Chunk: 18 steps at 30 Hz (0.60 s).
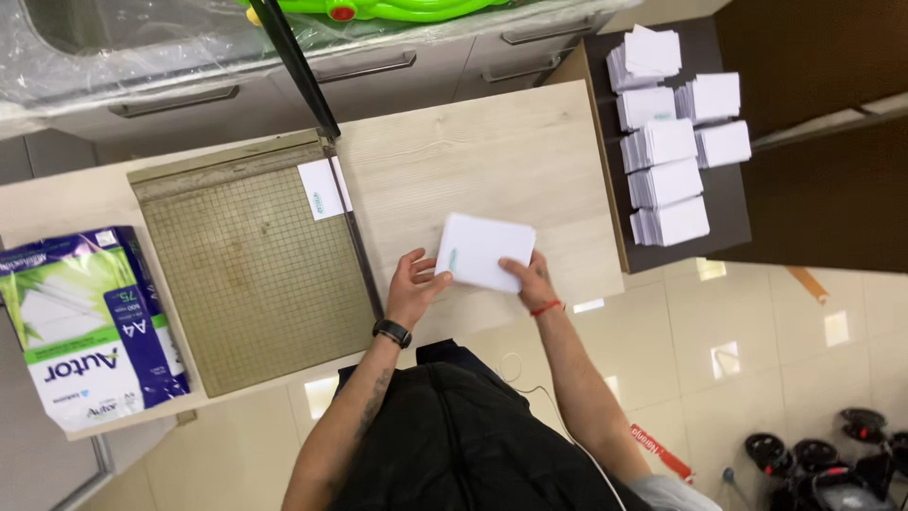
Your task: The person organizes stacks of paper on a counter, moving small bundles between stacks and aligning them by hand before picking up a package of paper and moving a final bundle into a tray.
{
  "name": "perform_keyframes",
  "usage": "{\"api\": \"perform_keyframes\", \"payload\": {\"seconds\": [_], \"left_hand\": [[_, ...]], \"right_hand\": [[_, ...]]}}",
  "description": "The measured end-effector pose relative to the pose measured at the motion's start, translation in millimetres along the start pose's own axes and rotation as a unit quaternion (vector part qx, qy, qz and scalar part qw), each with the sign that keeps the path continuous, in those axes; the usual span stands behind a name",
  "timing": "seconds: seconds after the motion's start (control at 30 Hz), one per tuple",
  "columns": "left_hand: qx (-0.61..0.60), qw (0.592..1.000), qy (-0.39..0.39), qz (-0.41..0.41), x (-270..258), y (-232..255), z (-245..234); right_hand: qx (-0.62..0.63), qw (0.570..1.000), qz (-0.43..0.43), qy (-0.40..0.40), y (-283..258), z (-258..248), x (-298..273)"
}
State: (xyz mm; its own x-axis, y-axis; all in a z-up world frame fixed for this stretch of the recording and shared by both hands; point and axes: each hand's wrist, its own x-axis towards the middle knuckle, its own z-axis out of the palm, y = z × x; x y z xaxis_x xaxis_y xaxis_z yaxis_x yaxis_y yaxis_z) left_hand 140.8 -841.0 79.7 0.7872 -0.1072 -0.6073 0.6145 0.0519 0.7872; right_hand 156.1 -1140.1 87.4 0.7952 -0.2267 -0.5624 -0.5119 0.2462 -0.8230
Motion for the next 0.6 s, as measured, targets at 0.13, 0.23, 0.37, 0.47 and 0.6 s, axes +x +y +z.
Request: {"api": "perform_keyframes", "payload": {"seconds": [0.13,0.23,0.37,0.47,0.6], "left_hand": [[-0.021,0.998,0.051,-0.008,13,-49,-4],[-0.036,0.997,0.053,-0.035,-7,-57,-10],[-0.003,0.995,0.066,-0.076,-17,-58,-11],[0.044,0.991,0.062,-0.106,-11,-58,-6],[0.047,0.989,0.055,-0.132,-5,-40,11]], "right_hand": [[-0.124,0.991,-0.048,0.002,-37,-44,121],[-0.193,0.978,-0.081,-0.003,-83,-64,204],[-0.235,0.969,-0.075,-0.003,-135,-79,292],[-0.255,0.963,-0.088,-0.006,-167,-97,323],[-0.112,0.992,-0.059,0.024,-159,-107,355]]}}
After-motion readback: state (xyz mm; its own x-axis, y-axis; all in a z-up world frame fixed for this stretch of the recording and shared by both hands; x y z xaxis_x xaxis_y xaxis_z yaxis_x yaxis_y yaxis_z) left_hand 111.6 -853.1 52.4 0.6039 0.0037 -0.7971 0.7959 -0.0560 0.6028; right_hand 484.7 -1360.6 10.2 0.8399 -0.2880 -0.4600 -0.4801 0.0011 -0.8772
